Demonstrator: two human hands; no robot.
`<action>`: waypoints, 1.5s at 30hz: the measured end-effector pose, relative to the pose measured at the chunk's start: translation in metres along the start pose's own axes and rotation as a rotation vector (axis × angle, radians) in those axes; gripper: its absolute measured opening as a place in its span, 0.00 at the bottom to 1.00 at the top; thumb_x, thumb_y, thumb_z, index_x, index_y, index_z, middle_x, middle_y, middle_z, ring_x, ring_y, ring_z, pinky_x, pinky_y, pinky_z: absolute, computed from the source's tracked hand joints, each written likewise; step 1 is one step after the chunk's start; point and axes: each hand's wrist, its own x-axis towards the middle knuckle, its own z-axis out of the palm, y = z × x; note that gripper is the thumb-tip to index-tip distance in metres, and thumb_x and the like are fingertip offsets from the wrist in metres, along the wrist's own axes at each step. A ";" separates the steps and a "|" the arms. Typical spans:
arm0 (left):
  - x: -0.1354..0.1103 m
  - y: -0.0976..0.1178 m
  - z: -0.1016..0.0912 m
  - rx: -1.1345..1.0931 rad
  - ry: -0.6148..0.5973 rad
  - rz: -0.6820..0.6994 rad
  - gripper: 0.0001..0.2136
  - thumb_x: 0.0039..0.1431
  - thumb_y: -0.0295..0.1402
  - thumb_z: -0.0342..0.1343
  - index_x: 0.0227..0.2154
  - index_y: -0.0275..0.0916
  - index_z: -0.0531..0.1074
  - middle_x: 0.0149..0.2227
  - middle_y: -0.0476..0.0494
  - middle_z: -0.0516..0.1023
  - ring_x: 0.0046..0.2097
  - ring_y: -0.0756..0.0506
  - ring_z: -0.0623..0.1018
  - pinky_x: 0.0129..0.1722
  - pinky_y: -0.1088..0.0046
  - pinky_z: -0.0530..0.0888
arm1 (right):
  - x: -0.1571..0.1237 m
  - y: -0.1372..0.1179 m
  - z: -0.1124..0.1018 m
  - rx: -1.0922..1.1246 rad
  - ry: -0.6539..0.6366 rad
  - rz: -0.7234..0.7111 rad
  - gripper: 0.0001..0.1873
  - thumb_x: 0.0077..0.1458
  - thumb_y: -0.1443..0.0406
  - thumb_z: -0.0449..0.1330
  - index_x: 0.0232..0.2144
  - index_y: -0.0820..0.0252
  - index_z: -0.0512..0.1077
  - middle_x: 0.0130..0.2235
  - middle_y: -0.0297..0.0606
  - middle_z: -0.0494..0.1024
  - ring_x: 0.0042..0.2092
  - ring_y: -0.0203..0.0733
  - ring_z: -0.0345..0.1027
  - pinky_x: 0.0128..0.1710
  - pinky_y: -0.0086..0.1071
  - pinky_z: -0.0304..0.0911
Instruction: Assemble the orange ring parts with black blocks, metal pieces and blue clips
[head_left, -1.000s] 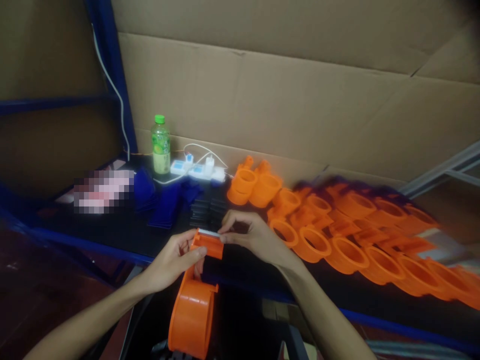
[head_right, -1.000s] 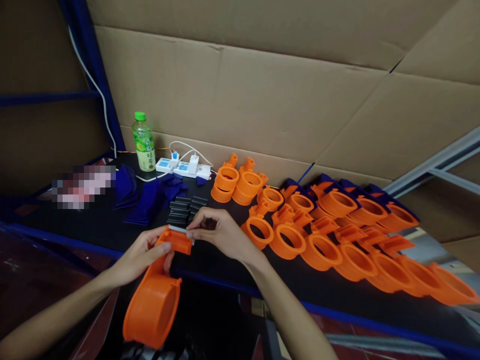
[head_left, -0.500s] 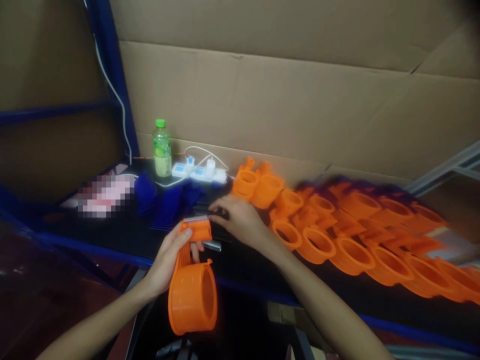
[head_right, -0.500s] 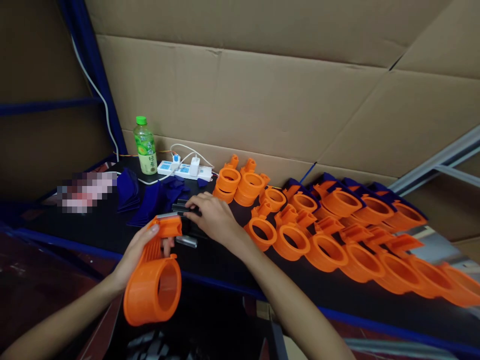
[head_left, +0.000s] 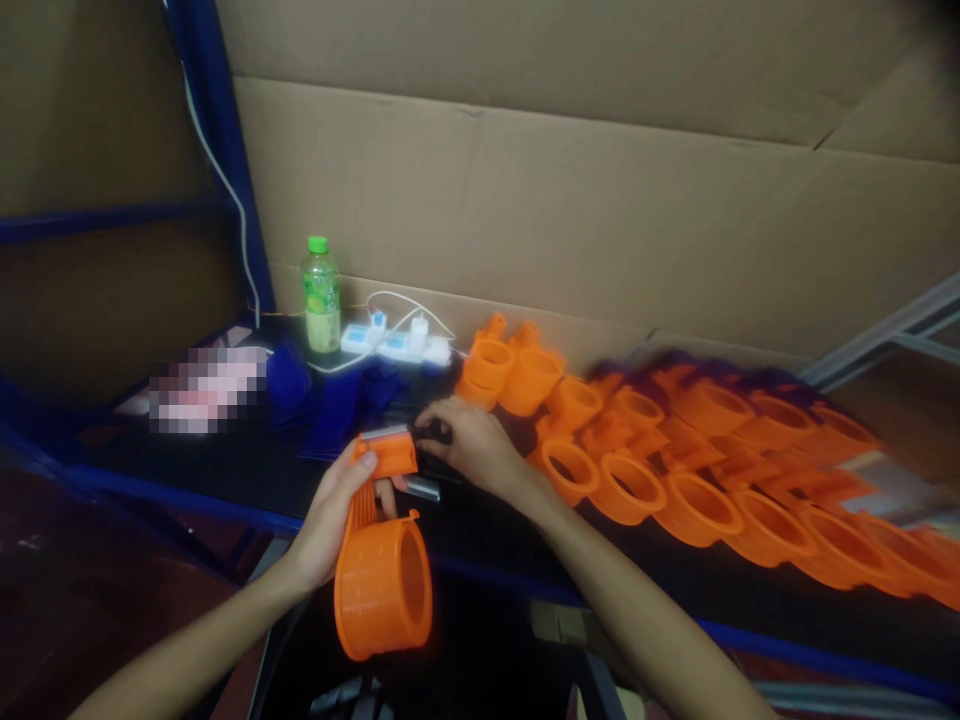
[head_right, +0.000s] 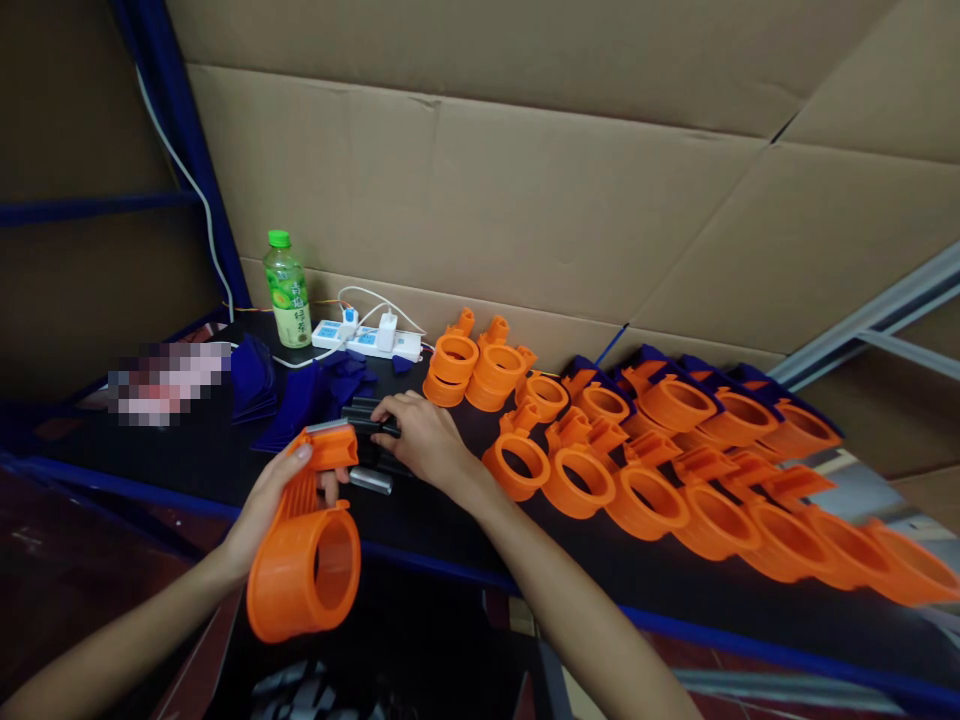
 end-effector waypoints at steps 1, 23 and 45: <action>0.000 0.000 0.000 0.000 0.000 0.001 0.14 0.65 0.42 0.54 0.42 0.36 0.73 0.26 0.47 0.76 0.24 0.51 0.72 0.26 0.76 0.71 | 0.000 0.000 0.001 0.001 -0.002 -0.001 0.08 0.55 0.68 0.67 0.39 0.57 0.75 0.38 0.35 0.77 0.35 0.35 0.67 0.36 0.29 0.57; 0.005 -0.012 -0.001 0.086 0.007 0.032 0.14 0.62 0.43 0.59 0.44 0.38 0.71 0.30 0.47 0.78 0.23 0.52 0.72 0.26 0.77 0.69 | -0.026 -0.030 -0.036 0.245 0.098 -0.364 0.11 0.63 0.61 0.60 0.46 0.56 0.78 0.44 0.42 0.79 0.46 0.43 0.71 0.44 0.37 0.68; 0.004 -0.003 -0.001 -0.140 0.036 -0.188 0.22 0.62 0.50 0.55 0.28 0.33 0.74 0.24 0.42 0.76 0.25 0.48 0.75 0.28 0.72 0.74 | 0.015 -0.022 -0.041 -0.019 0.000 -0.298 0.18 0.70 0.63 0.50 0.56 0.52 0.72 0.47 0.38 0.79 0.48 0.37 0.72 0.48 0.30 0.67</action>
